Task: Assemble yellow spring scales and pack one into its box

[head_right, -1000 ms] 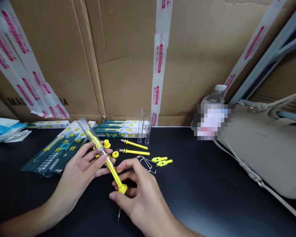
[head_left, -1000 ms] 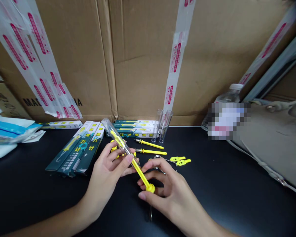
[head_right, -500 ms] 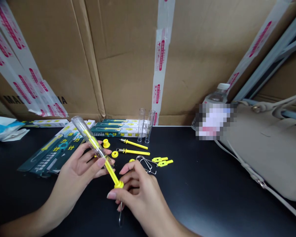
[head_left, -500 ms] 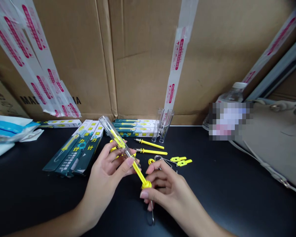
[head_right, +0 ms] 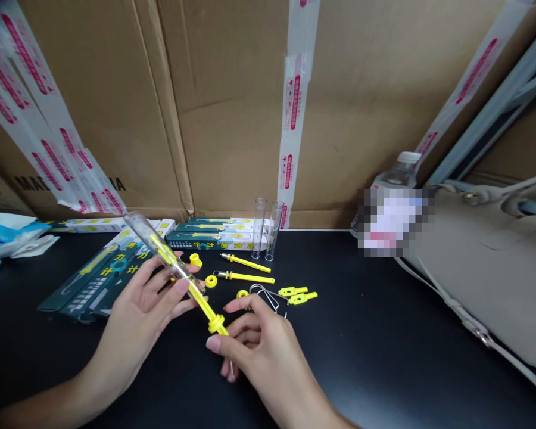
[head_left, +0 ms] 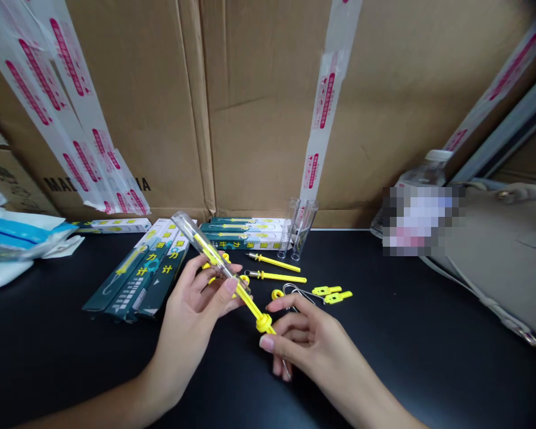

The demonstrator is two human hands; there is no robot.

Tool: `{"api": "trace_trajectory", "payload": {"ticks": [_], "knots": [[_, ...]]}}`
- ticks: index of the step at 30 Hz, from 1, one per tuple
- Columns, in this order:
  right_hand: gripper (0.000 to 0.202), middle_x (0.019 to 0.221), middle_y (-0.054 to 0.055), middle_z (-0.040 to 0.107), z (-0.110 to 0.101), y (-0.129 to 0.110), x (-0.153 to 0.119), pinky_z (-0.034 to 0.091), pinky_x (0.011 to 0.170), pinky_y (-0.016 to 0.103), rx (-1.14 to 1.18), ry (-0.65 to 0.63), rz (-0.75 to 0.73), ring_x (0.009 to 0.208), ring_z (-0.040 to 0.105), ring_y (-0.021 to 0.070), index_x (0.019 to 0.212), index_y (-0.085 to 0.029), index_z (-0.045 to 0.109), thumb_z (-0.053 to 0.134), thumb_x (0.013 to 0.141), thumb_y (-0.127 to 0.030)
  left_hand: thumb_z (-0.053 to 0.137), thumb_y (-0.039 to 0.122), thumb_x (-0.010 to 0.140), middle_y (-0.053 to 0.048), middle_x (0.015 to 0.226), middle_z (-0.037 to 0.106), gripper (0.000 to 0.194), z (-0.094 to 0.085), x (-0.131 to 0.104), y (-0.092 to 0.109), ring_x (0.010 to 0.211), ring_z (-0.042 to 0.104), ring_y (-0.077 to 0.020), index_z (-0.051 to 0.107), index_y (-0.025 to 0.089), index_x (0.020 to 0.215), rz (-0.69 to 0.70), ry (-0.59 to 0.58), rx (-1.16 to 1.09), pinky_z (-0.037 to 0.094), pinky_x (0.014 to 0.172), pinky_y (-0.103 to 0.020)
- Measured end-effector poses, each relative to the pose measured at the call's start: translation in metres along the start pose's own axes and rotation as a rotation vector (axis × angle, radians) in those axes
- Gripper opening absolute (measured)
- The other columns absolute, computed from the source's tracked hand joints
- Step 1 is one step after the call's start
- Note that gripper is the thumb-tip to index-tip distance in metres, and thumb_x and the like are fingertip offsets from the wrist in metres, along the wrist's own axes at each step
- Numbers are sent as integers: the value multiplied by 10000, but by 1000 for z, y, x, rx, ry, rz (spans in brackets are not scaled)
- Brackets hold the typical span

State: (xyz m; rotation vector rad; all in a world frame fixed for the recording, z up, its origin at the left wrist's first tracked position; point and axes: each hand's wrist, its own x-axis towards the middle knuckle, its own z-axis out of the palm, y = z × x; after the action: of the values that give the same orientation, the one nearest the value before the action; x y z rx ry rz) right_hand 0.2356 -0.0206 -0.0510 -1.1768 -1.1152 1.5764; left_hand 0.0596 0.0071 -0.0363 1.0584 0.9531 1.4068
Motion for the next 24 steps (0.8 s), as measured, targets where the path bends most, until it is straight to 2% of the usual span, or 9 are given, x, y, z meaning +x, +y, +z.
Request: {"api": "trace_trajectory", "payload": {"ticks": [4, 9, 13, 15, 18, 20, 24], "knots": [[467, 575, -95, 600, -1, 0, -2, 397, 379, 161, -109, 9, -21, 400, 536, 75, 1026, -203, 545, 852, 718, -373, 792, 302, 841, -42, 1105, 738, 457, 1, -1, 1, 1022, 711, -212, 530, 227, 1207, 21, 2, 36, 659, 799, -303], [421, 669, -43, 629, -1, -3, -4, 455, 477, 201, -140, -47, -62, 512, 583, 96, 1049, -181, 562, 745, 819, -483, 792, 295, 837, -39, 1090, 741, 444, 0, -2, 2, 1058, 697, -220, 531, 233, 1191, 58, -6, 50, 655, 802, -301], [548, 716, -37, 638, 0, -5, -5, 506, 586, 237, -66, -71, -22, 618, 607, 119, 1077, -180, 576, 864, 700, -454, 790, 309, 837, -46, 1118, 731, 443, 0, -1, 2, 1093, 683, -233, 529, 233, 1187, 59, 10, 41, 648, 832, -324], [613, 803, -9, 686, 0, -6, -6, 527, 682, 262, -20, -94, 7, 691, 628, 127, 1120, -186, 581, 901, 657, -429, 797, 317, 827, -56, 1124, 724, 459, 1, 0, 2, 1105, 678, -247, 528, 225, 1187, 53, 22, 32, 650, 824, -331], [597, 951, 36, 730, -1, -6, -7, 530, 819, 312, 49, -134, -15, 789, 665, 146, 1185, -201, 582, 863, 718, -446, 798, 317, 824, -63, 1140, 712, 475, 1, 1, 3, 1112, 674, -253, 524, 219, 1199, 31, 40, 18, 650, 816, -330], [570, 1002, 47, 736, -1, -5, -8, 533, 845, 331, 68, -144, -54, 819, 686, 160, 1213, -214, 579, 829, 763, -459, 789, 315, 835, -61, 1149, 706, 457, 2, 0, 3, 1148, 656, -256, 526, 220, 1197, 27, 39, 12, 646, 829, -326], [476, 912, 34, 757, -2, 2, -7, 553, 830, 345, 0, -131, -113, 824, 721, 190, 1184, -220, 590, 767, 830, -484, 782, 318, 843, -56, 1147, 707, 430, 1, 0, 2, 1156, 653, -254, 535, 221, 1180, 25, 28, 11, 643, 840, -321]]}}
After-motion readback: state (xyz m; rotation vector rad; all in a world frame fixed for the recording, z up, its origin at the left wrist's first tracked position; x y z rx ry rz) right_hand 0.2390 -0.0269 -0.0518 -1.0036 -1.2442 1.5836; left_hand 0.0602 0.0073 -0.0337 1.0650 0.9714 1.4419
